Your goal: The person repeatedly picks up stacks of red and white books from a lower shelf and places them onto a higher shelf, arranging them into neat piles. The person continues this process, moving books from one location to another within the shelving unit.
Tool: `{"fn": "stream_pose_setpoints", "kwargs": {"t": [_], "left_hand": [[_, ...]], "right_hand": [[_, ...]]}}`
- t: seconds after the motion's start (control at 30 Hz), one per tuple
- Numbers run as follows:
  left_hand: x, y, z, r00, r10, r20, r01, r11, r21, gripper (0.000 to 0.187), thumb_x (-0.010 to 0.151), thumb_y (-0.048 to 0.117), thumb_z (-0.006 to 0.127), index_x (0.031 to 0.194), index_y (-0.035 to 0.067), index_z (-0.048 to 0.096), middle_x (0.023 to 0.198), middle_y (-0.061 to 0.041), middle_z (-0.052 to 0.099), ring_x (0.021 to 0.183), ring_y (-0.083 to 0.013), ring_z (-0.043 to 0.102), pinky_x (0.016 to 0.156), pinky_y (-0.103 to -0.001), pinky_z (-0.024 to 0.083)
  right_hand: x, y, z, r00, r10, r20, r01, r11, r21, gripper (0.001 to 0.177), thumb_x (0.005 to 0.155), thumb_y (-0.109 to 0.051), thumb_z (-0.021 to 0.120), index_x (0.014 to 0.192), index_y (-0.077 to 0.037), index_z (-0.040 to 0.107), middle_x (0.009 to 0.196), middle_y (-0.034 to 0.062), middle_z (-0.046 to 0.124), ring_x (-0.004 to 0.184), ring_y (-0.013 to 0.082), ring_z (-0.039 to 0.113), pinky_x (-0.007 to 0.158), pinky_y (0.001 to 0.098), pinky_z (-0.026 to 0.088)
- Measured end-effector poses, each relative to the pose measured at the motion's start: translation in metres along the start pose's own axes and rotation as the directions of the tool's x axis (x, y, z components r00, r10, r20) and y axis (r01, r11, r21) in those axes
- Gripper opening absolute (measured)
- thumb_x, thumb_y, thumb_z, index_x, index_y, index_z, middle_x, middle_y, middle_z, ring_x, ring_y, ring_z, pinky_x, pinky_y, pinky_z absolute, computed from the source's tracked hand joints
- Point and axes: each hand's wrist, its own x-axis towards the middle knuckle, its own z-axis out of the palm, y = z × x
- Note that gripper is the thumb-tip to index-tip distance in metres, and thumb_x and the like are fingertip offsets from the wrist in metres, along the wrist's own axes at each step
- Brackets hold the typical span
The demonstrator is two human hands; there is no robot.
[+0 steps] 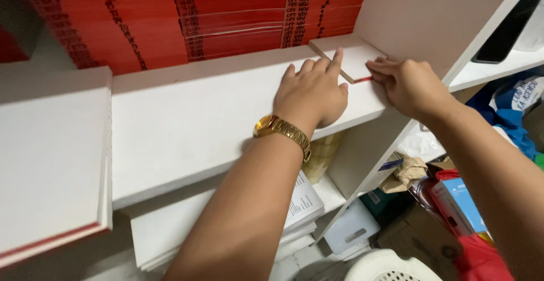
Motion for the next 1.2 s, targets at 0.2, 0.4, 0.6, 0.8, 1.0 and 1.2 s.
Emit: {"fn": "stream_pose_setpoints", "kwargs": {"t": [0.2, 0.4, 0.6, 0.8, 1.0, 1.2], "left_hand": [[0.014, -0.005, 0.021, 0.998, -0.06, 0.016, 0.06, 0.998, 0.013, 0.065, 0.102, 0.031, 0.024, 0.162, 0.008, 0.019, 0.169, -0.009, 0.026, 0.157, -0.0255, 0.02, 0.127, -0.056, 0.006], [-0.049, 0.004, 0.01, 1.0, -0.005, 0.023, 0.006, 1.0, -0.007, 0.066, 0.102, 0.032, 0.021, 0.157, -0.005, 0.029, 0.167, -0.02, 0.025, 0.157, -0.0327, 0.021, 0.128, -0.054, 0.008], [-0.143, -0.016, -0.025, 0.996, 0.07, 0.059, -0.068, 0.997, -0.044, 0.06, 0.096, 0.031, 0.038, 0.148, 0.003, 0.05, 0.158, -0.015, 0.046, 0.147, -0.0359, 0.041, 0.122, -0.056, 0.029], [-0.262, -0.019, -0.046, 0.997, 0.014, -0.072, -0.017, 0.999, -0.041, 0.037, 0.094, 0.021, 0.045, 0.112, 0.012, 0.077, 0.115, -0.017, 0.074, 0.113, -0.0419, 0.068, 0.095, -0.057, 0.055], [-0.312, -0.096, -0.001, 0.973, -0.229, 0.017, 0.207, 0.905, 0.371, 0.073, 0.092, -0.004, 0.048, 0.16, -0.002, 0.022, 0.161, -0.025, 0.037, 0.146, -0.0387, 0.04, 0.112, -0.056, 0.036], [-0.348, -0.126, -0.004, 0.977, -0.214, -0.012, 0.209, 0.937, 0.281, 0.064, 0.088, -0.004, 0.057, 0.149, 0.012, 0.048, 0.152, -0.005, 0.054, 0.138, -0.0294, 0.052, 0.109, -0.053, 0.04]], "right_hand": [[0.0, -0.004, 0.004, 0.973, 0.222, 0.056, -0.22, 0.974, -0.052, 0.046, 0.107, -0.031, 0.052, 0.152, -0.028, 0.053, 0.158, 0.0109, 0.047, 0.134, 0.0434, 0.051, 0.109, 0.0623, 0.044], [-0.048, -0.028, 0.007, 0.959, 0.282, 0.026, -0.279, 0.958, -0.067, 0.065, 0.116, -0.045, 0.019, 0.161, -0.003, 0.036, 0.166, 0.027, 0.031, 0.155, 0.0435, 0.021, 0.122, 0.0643, 0.016], [-0.122, -0.117, 0.009, 0.954, 0.298, 0.034, -0.3, 0.952, 0.06, 0.11, 0.096, -0.059, 0.058, 0.162, 0.007, -0.002, 0.162, 0.0416, -0.004, 0.147, 0.0631, 0.017, 0.116, 0.0744, 0.023], [-0.151, -0.235, 0.036, 0.997, -0.071, -0.007, 0.07, 0.988, -0.138, 0.053, 0.092, -0.041, 0.068, 0.132, -0.007, 0.068, 0.147, 0.0242, 0.054, 0.148, 0.0452, 0.039, 0.112, 0.0558, 0.04], [-0.147, -0.333, 0.049, 0.914, -0.402, 0.05, 0.394, 0.911, 0.117, 0.054, 0.087, -0.019, 0.061, 0.139, -0.004, 0.061, 0.144, 0.0202, 0.059, 0.141, 0.037, 0.05, 0.114, 0.0482, 0.042], [-0.152, -0.351, 0.082, 0.92, -0.311, 0.238, 0.293, 0.95, 0.111, 0.081, 0.079, -0.022, 0.064, 0.153, 0.001, 0.04, 0.151, 0.0244, 0.051, 0.146, 0.0383, 0.042, 0.117, 0.0594, 0.034]]}}
